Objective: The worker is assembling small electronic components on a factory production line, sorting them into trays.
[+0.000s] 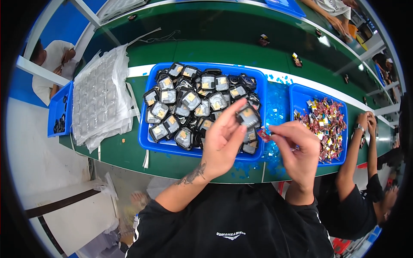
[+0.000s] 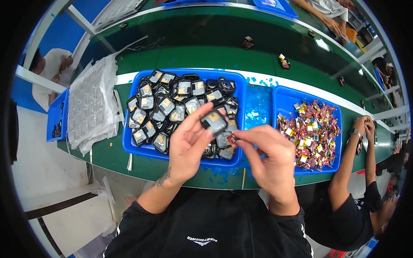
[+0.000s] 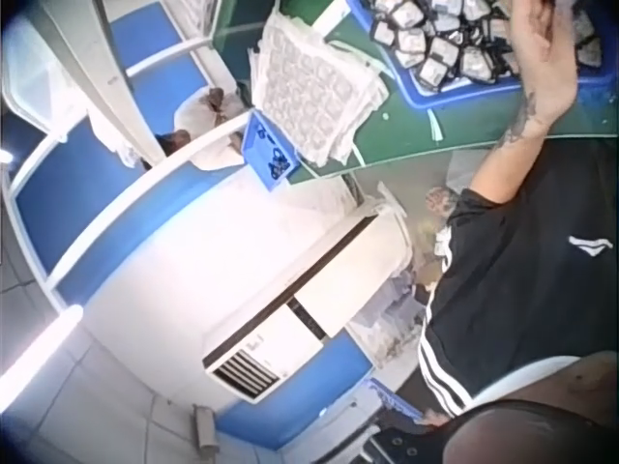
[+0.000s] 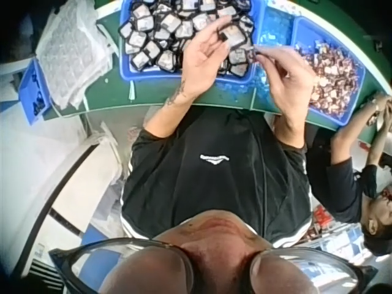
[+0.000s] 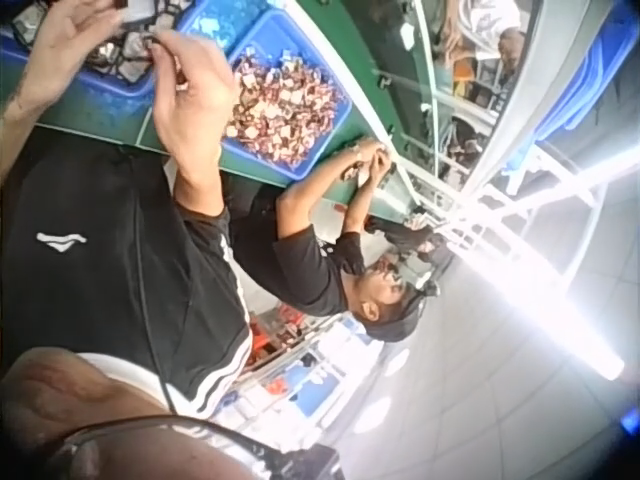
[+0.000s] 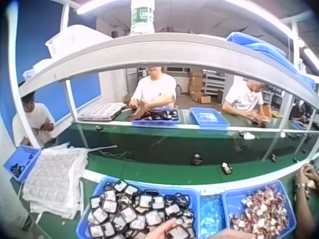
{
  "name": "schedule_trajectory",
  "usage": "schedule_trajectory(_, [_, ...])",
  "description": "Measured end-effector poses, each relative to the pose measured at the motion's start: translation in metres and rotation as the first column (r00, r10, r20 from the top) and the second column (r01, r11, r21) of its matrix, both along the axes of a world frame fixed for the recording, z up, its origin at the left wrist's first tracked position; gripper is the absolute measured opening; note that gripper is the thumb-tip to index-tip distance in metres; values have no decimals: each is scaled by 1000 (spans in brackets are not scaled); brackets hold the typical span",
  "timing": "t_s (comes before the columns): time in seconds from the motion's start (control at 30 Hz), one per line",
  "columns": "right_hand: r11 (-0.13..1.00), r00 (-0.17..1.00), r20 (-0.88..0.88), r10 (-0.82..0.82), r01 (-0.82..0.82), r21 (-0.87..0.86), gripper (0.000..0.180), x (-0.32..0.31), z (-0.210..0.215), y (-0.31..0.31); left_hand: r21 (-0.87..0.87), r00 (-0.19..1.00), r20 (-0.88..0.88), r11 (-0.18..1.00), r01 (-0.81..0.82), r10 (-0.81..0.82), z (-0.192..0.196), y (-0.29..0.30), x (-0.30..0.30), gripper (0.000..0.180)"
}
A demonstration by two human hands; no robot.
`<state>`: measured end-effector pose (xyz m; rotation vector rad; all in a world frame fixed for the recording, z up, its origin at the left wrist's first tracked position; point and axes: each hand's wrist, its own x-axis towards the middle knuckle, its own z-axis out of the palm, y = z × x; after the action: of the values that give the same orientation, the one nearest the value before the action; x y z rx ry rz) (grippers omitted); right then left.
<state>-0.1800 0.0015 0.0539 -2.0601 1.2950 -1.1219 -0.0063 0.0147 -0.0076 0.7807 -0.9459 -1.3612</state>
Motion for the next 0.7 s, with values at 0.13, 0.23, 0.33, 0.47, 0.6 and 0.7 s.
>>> schedule_trajectory(0.13, [994,999,26,35,-37,105,19,20,-5,-1,69,986,-53,984,161,-158,7,9,-3,51])
schedule_trajectory(0.23, [995,1000,-1,-5,5,104,13,21,-8,-1,86,976,-68,974,210,-205,7,11,-4,51])
schedule_trajectory(0.33, [996,1000,-27,16,-14,91,13,20,-7,-1,41,974,-32,974,224,-223,5,10,-3,50])
schedule_trajectory(0.47, [987,1000,3,19,-20,162,12,21,-6,-2,34,971,13,971,236,-237,5,12,-2,50])
schedule_trajectory(0.6, [986,999,-44,28,-20,165,11,20,-4,-4,11,965,96,970,243,-243,4,12,-1,50])
schedule_trajectory(0.7, [998,999,-26,36,-34,57,15,21,-11,-7,2,969,91,973,229,-228,5,15,-2,49])
